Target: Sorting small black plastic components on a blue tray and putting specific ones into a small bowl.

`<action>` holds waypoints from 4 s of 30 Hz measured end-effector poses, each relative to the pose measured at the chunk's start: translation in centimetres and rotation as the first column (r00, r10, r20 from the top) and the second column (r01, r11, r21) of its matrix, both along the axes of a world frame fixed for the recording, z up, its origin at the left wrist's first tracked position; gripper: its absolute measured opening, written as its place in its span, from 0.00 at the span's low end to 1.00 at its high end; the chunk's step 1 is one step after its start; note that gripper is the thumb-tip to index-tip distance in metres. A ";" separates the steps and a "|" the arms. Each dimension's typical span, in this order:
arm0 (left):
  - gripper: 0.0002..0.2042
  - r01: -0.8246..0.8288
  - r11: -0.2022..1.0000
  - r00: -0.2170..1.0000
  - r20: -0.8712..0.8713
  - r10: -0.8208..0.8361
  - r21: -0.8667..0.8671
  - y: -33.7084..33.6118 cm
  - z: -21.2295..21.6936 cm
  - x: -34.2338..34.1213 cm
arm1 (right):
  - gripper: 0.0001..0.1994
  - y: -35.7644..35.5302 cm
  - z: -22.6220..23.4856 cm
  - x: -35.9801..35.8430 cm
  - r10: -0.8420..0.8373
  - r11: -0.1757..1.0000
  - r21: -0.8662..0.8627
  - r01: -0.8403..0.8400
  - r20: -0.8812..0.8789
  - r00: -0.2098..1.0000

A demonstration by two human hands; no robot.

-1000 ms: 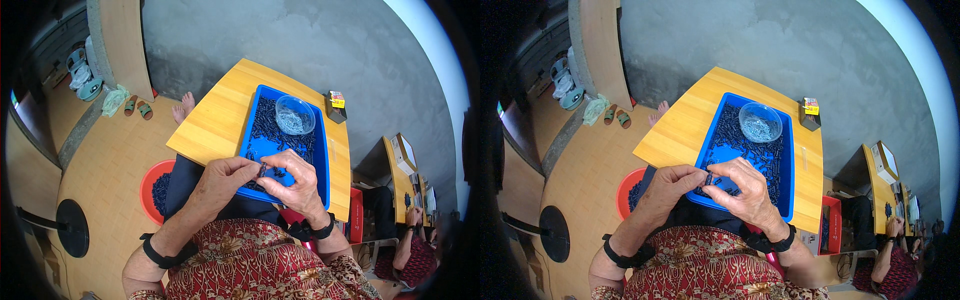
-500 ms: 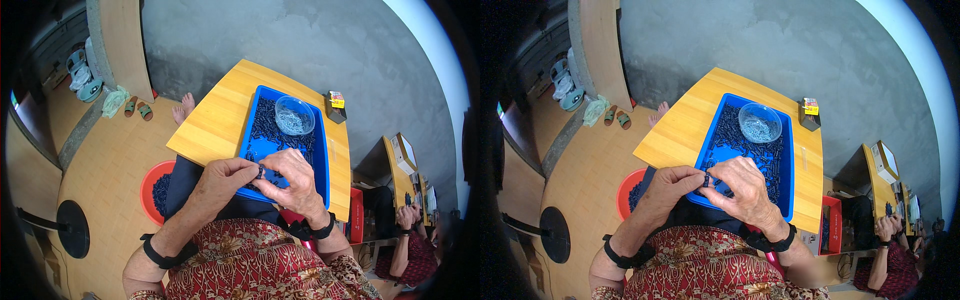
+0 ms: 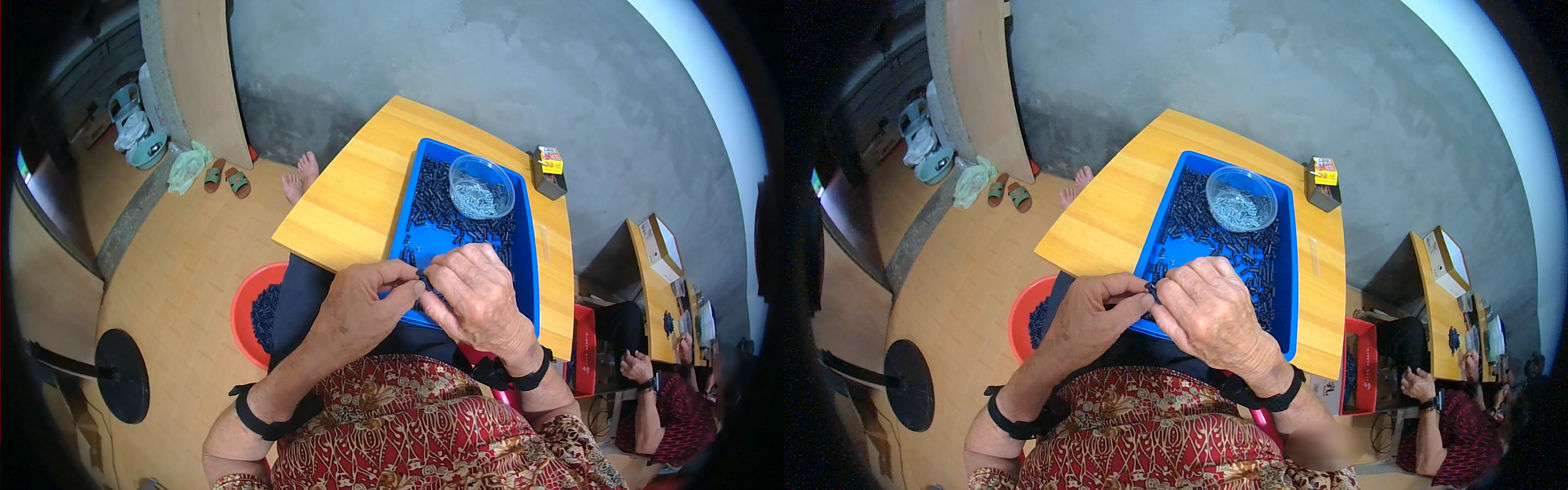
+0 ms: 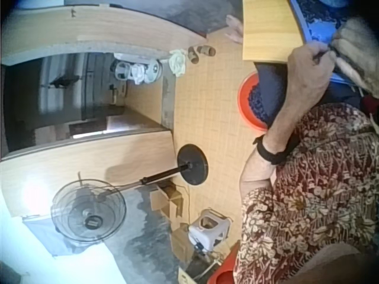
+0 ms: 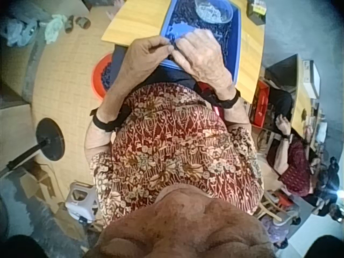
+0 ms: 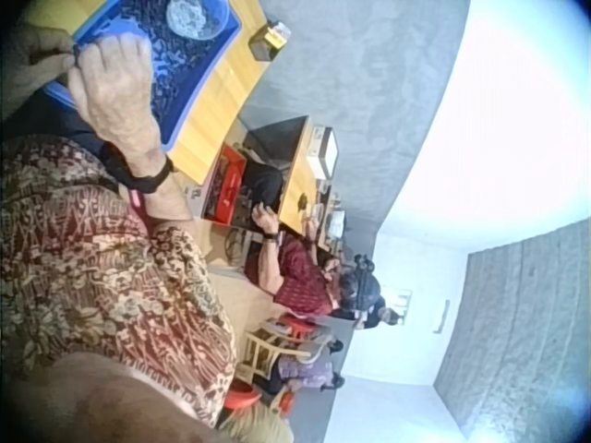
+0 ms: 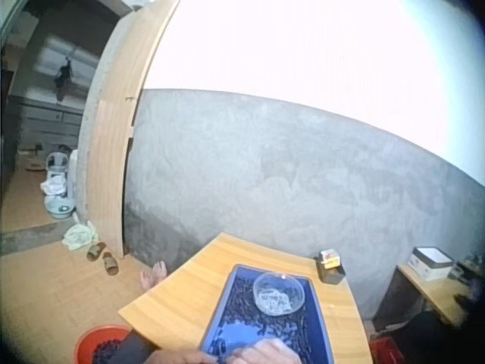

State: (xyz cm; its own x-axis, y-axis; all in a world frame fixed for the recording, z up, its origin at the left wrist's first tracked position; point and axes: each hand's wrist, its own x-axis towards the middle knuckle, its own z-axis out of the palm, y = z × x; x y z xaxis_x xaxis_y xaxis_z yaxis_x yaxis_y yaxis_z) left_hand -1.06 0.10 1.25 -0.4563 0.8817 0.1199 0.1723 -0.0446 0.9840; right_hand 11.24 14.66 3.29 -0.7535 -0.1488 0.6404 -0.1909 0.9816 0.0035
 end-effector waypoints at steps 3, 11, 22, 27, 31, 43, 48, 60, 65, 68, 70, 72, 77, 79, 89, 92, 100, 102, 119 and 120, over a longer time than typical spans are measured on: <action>0.12 -0.062 0.998 0.991 -0.115 0.061 -0.001 -0.1 0.0 0.1 | 0.09 -0.1 0.0 0.0 -0.044 0.997 0.061 0.042 0.034 0.998; 0.12 0.035 0.997 0.999 -0.029 -0.038 -0.074 -0.1 0.5 -0.1 | 0.15 0.5 0.6 0.9 0.074 0.956 -0.290 -0.034 0.130 0.989; 0.11 0.169 0.982 0.973 0.170 -0.153 -0.080 0.0 0.3 -0.6 | 0.14 1.4 0.8 0.9 0.252 0.843 -0.512 -0.166 0.103 0.962; 0.11 0.111 0.994 0.950 0.294 -0.102 -0.012 0.2 0.1 -0.3 | 0.13 1.0 0.4 0.6 0.100 0.949 -0.303 -0.089 0.024 0.995; 0.10 0.091 0.996 0.923 0.374 -0.094 0.025 0.2 -0.3 -0.2 | 0.14 0.7 0.3 0.4 0.086 0.965 -0.246 -0.087 -0.015 0.996; 0.10 0.105 0.994 0.918 0.382 -0.106 0.023 0.2 0.1 -0.4 | 0.14 1.1 -0.2 0.3 0.100 0.957 -0.272 -0.105 -0.032 0.995; 0.10 0.117 0.992 0.950 0.288 -0.123 0.036 0.3 -0.4 -0.5 | 0.14 1.1 0.1 0.3 0.086 0.973 -0.213 -0.085 -0.005 0.996; 0.07 0.001 0.994 0.958 0.284 0.030 -0.108 0.1 0.1 0.5 | 0.10 0.5 -0.6 0.3 0.089 0.988 -0.124 -0.095 -0.051 0.995; 0.05 -0.003 0.999 0.916 0.400 0.022 -0.049 0.0 -0.6 0.4 | 0.11 0.2 -1.0 0.2 0.105 0.985 -0.128 -0.116 -0.089 0.990; 0.05 0.010 1.000 0.899 0.439 0.004 -0.029 0.0 -0.4 0.4 | 0.10 -0.1 -1.7 0.0 0.089 0.988 -0.115 -0.102 -0.118 0.989; 0.05 0.011 1.000 0.899 0.438 0.001 -0.025 -0.2 -0.6 0.1 | 0.09 0.0 -1.9 -0.1 0.087 0.989 -0.104 -0.100 -0.126 0.988; 0.06 0.000 1.000 0.896 0.444 0.014 -0.031 -0.3 -0.9 0.0 | 0.09 -0.1 -2.2 -0.4 0.077 0.985 -0.142 -0.095 -0.128 0.989; 0.09 -0.058 0.997 0.930 0.360 0.071 -0.048 0.3 0.8 0.2 | 0.11 0.7 -0.6 -0.1 0.039 0.967 -0.240 -0.079 -0.166 0.985; 0.10 -0.060 0.998 0.919 0.391 0.057 -0.004 0.3 1.2 0.0 | 0.14 1.1 0.5 0.2 0.008 0.973 -0.221 -0.062 -0.237 0.972; 0.12 0.004 1.000 0.903 0.430 -0.005 0.005 0.0 1.2 0.6 | 0.15 0.7 0.1 0.2 0.010 0.982 -0.178 -0.055 -0.242 0.970; 0.12 0.020 0.999 0.901 0.433 -0.036 0.041 -0.1 1.0 0.5 | 0.15 0.7 -0.2 0.0 0.012 0.987 -0.155 -0.050 -0.235 0.972; 0.13 0.034 0.999 0.917 0.396 -0.043 0.028 0.0 1.2 0.6 | 0.15 0.8 0.1 0.1 0.022 0.987 -0.148 -0.057 -0.232 0.972; 0.12 0.024 1.000 0.923 0.383 -0.026 0.011 0.1 1.4 0.7 | 0.15 0.8 0.3 0.2 0.014 0.988 -0.148 -0.050 -0.234 0.972; 0.12 0.010 0.996 0.966 0.256 -0.031 0.086 0.1 3.2 0.3 | 0.14 1.6 3.6 0.8 0.014 0.991 -0.117 -0.057 -0.341 0.940; 0.12 0.009 0.997 0.969 0.246 -0.029 0.081 0.4 3.1 0.2 | 0.14 1.7 3.7 0.7 0.014 0.994 -0.097 -0.049 -0.335 0.942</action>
